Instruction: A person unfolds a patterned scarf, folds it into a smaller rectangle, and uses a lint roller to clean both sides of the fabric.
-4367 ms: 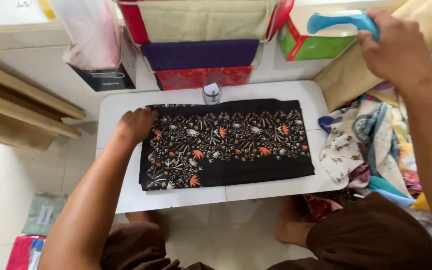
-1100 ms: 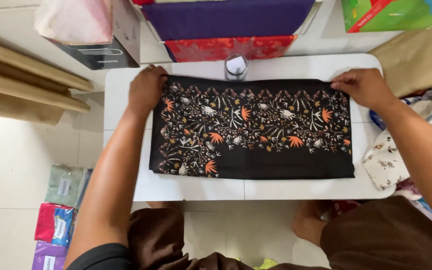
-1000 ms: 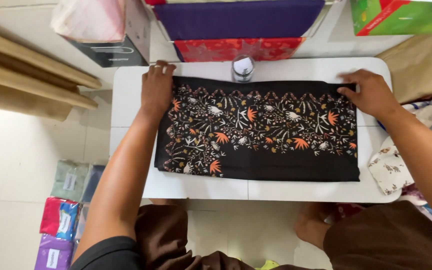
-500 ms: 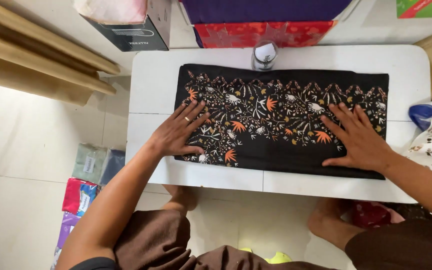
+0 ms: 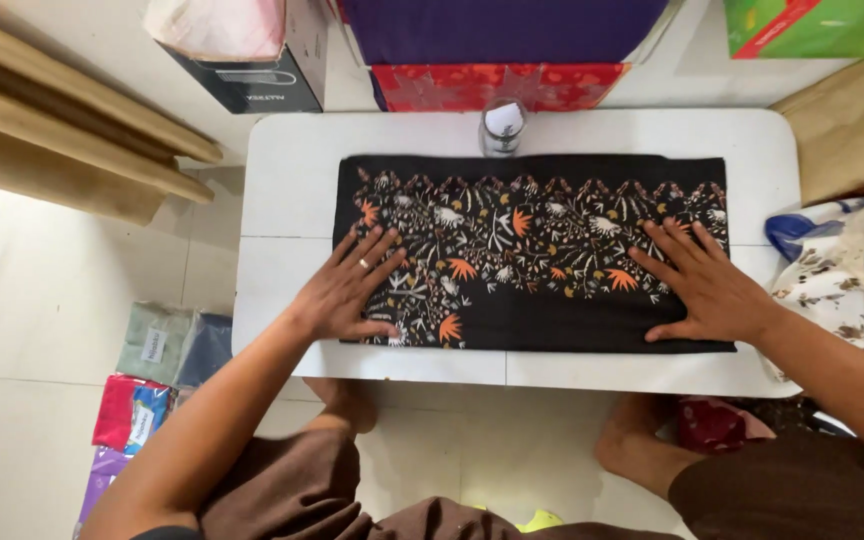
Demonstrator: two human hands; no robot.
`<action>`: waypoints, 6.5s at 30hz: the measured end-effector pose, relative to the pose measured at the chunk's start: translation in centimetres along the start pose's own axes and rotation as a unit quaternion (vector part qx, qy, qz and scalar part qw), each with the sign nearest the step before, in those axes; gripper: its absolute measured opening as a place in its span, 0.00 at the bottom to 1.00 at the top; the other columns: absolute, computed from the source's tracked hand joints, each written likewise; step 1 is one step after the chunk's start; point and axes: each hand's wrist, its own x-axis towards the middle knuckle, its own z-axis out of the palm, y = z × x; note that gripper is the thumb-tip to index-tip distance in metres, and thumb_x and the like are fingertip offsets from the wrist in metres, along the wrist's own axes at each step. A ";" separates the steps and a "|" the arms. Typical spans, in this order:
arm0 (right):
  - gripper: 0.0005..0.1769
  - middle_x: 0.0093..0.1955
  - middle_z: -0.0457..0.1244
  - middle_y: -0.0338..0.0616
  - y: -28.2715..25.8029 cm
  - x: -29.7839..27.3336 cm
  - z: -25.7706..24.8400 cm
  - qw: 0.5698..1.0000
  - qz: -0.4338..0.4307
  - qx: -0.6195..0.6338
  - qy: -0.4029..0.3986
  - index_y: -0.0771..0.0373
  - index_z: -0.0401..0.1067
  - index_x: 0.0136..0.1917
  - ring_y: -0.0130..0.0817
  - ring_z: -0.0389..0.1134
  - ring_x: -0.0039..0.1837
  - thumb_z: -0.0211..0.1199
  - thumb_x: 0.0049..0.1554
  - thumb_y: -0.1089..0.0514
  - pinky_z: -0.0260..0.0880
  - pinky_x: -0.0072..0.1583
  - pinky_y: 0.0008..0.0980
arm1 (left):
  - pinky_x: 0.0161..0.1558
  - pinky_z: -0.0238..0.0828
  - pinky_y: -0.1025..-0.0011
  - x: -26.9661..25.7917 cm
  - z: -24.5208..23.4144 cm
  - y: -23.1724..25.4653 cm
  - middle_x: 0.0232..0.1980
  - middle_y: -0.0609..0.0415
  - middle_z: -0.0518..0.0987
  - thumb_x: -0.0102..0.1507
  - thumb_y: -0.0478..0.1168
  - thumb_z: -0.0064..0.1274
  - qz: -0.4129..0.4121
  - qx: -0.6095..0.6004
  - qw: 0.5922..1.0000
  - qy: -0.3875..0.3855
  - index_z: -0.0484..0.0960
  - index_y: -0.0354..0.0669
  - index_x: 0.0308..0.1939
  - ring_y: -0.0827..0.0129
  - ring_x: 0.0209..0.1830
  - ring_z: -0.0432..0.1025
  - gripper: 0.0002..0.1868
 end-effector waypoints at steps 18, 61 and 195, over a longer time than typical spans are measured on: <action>0.68 0.88 0.37 0.48 3.2 3.8 0.9 0.994 0.091 -0.012 -0.059 0.46 0.45 0.84 0.51 0.37 0.86 0.54 0.41 0.11 0.30 0.81 0.58 | 0.80 0.32 0.50 5.1 -1.8 0.9 0.85 0.57 0.45 0.57 0.85 0.37 -0.034 -0.043 0.998 -0.023 0.49 0.59 0.82 0.60 0.84 0.41 0.59; 0.22 0.62 0.71 0.52 0.6 1.8 -14.4 0.960 0.231 0.003 -0.155 0.39 0.72 0.70 0.59 0.70 0.65 0.57 0.62 0.46 0.70 0.65 0.57 | 0.60 0.73 0.59 -1.9 -3.2 3.5 0.71 0.54 0.66 0.63 0.58 0.57 -0.115 -0.001 0.985 -0.125 0.70 0.56 0.64 0.61 0.71 0.66 0.29; 0.23 0.57 0.67 0.48 -14.3 18.8 -14.4 0.964 0.031 -0.033 -0.262 0.45 0.59 0.76 0.41 0.73 0.54 0.46 0.68 0.58 0.78 0.55 0.36 | 0.69 0.62 0.50 -6.0 -4.1 2.5 0.71 0.51 0.64 0.58 0.48 0.60 -0.143 -0.044 0.989 -0.012 0.66 0.50 0.68 0.55 0.75 0.60 0.35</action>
